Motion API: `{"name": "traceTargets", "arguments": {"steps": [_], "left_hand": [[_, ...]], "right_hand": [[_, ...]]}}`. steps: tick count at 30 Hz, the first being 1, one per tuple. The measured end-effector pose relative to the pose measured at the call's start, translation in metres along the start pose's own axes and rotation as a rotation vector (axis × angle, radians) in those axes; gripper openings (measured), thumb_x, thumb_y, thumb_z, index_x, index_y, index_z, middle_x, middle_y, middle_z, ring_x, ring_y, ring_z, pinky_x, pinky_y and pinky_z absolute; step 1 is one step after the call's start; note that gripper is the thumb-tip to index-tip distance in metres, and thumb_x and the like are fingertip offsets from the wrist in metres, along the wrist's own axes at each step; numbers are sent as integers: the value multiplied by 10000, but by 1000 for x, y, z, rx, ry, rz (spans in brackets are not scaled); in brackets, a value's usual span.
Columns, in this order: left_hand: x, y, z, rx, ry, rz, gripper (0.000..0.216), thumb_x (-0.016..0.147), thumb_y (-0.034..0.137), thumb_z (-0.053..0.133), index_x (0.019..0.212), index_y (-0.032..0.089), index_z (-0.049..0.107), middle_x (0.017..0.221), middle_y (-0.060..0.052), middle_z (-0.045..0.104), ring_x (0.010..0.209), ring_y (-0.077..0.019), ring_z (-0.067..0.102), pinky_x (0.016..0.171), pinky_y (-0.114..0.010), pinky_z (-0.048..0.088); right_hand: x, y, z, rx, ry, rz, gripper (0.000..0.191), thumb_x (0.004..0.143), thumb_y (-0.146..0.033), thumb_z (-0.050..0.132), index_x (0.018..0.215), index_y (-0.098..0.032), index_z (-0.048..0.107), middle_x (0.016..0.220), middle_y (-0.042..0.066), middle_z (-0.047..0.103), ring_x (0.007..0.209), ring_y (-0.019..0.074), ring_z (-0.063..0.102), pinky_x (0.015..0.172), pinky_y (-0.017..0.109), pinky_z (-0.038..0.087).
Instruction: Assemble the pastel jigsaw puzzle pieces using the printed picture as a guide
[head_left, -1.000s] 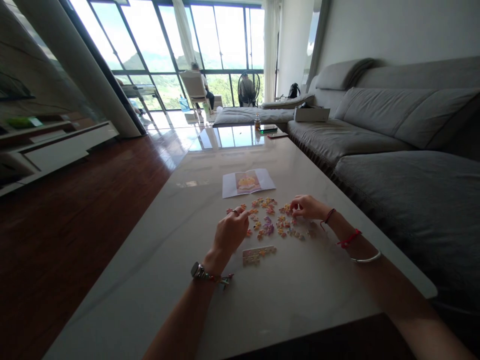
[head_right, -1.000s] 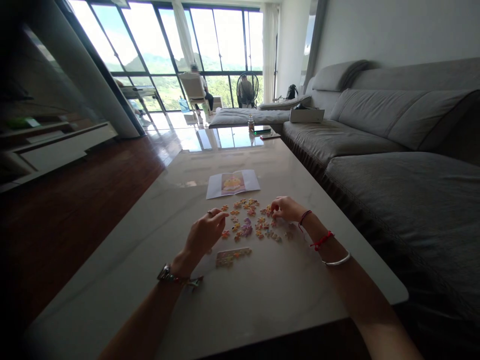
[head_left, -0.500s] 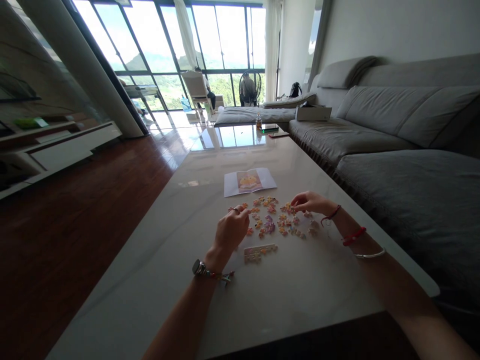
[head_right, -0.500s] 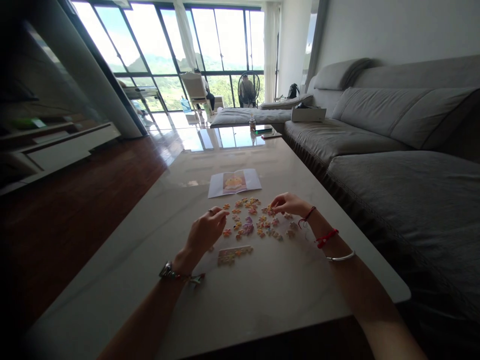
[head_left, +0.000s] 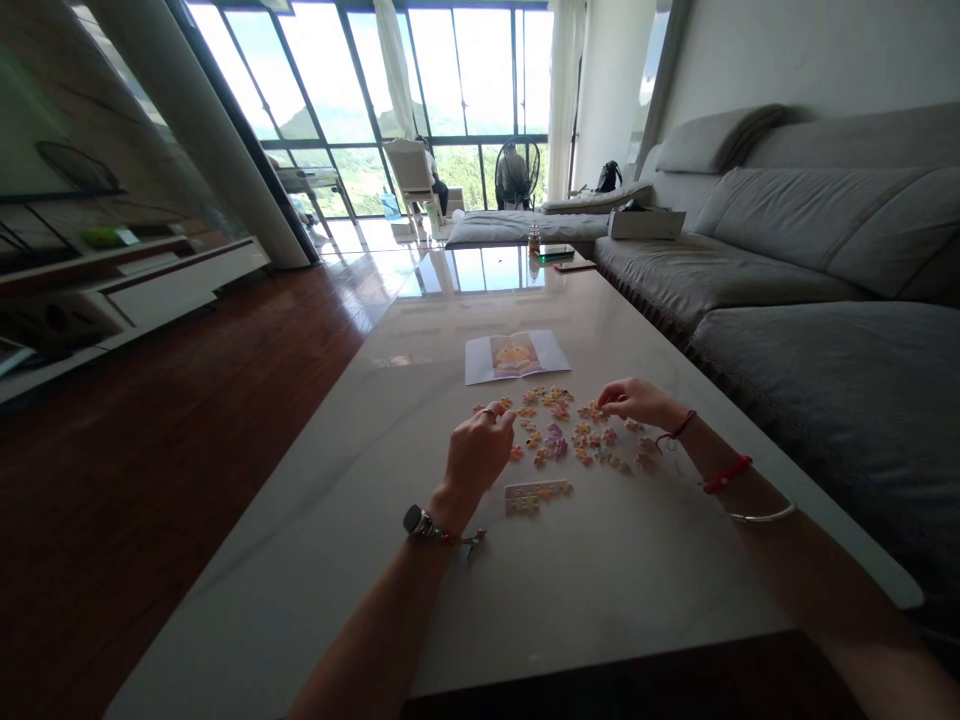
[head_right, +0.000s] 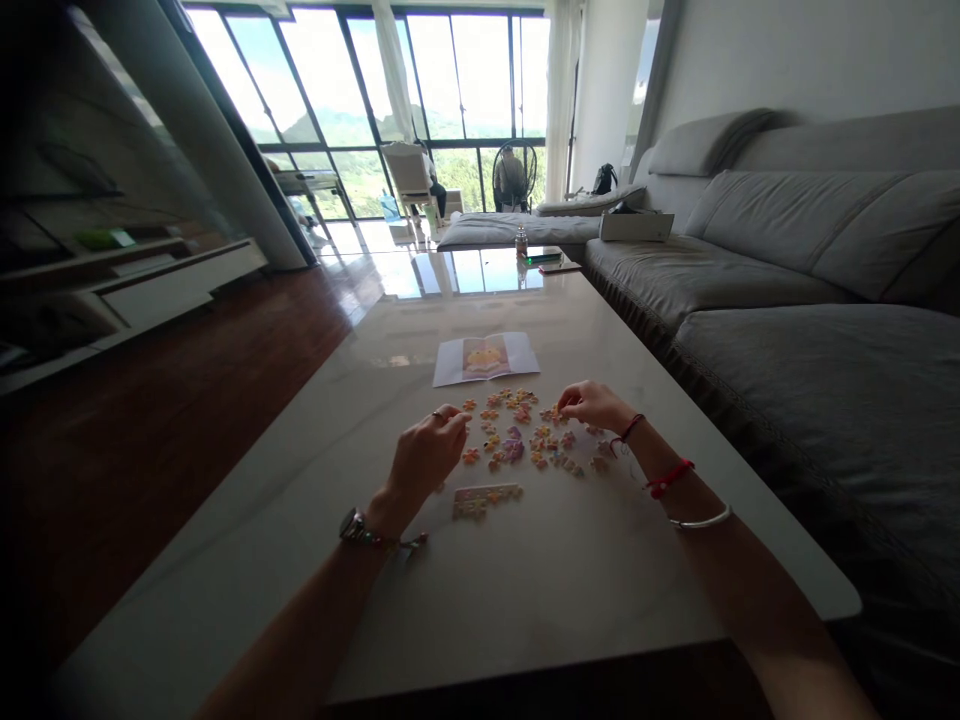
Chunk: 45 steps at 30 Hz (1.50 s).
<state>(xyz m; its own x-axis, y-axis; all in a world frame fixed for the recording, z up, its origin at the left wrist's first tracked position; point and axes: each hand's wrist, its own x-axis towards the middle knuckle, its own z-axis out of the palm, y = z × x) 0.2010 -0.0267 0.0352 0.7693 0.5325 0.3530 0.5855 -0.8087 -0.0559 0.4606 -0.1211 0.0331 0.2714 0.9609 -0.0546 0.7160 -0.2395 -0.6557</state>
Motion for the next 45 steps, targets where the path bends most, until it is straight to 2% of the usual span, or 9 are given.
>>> {"name": "traceTargets", "arguments": {"steps": [8,17,22,32,34,37,40,42,45], "left_hand": [[-1,-6,2,4,32,-145,249,827,217,354,983,208,548,972,-52,559,805,-165,558,628,-249,419],[4,-16,2,-18,-53,-297,243,827,209,336,929,205,557,962,-62,548,793,-167,565,602,-243,433],[4,-18,3,-45,-91,-309,262,818,174,336,960,226,550,983,-55,544,797,-161,567,614,-240,439],[5,-28,5,-22,-85,-376,300,813,160,329,993,243,554,1014,-45,554,797,-154,579,631,-228,434],[5,-30,5,-12,-75,-400,310,809,146,323,996,232,556,1013,-52,560,796,-153,582,633,-226,436],[5,-33,4,-14,-46,-397,308,806,147,324,995,224,556,991,-54,572,792,-156,587,630,-227,439],[4,-34,6,-18,-28,-389,302,808,157,324,984,228,559,978,-50,579,792,-161,591,619,-228,439],[5,-34,6,-18,-38,-388,299,812,163,322,979,228,561,980,-50,579,784,-158,593,615,-224,436],[5,-33,6,-15,-52,-366,280,818,199,326,965,226,563,966,-50,580,769,-162,593,610,-229,433]], "right_hand": [[-3,-10,0,-129,128,-22,210,647,-258,544,763,-131,663,634,26,640,520,94,520,485,183,369],[-6,-8,0,-115,152,-11,219,658,-273,527,764,-136,661,646,26,648,484,86,507,473,183,370],[-4,1,-3,-117,110,-3,224,648,-292,548,773,-147,665,647,23,657,484,89,508,493,191,375],[-10,12,-27,91,19,13,279,640,-316,558,782,-98,659,568,27,605,421,51,427,399,165,325],[-15,16,-32,108,-49,-4,313,648,-347,556,798,-92,660,549,21,591,415,50,420,394,165,323],[-22,22,-41,23,-143,-35,329,667,-374,548,797,-95,664,540,22,586,423,60,438,402,173,337],[-23,24,-45,-93,-69,-22,292,667,-344,564,801,-105,664,605,42,610,470,78,478,432,181,359],[-20,23,-41,-109,-42,-28,284,617,-316,623,828,-130,662,685,42,627,532,89,508,473,181,380],[-14,19,-24,-155,-92,-109,270,515,-241,695,769,-157,667,720,18,625,586,98,523,498,171,381]]}}
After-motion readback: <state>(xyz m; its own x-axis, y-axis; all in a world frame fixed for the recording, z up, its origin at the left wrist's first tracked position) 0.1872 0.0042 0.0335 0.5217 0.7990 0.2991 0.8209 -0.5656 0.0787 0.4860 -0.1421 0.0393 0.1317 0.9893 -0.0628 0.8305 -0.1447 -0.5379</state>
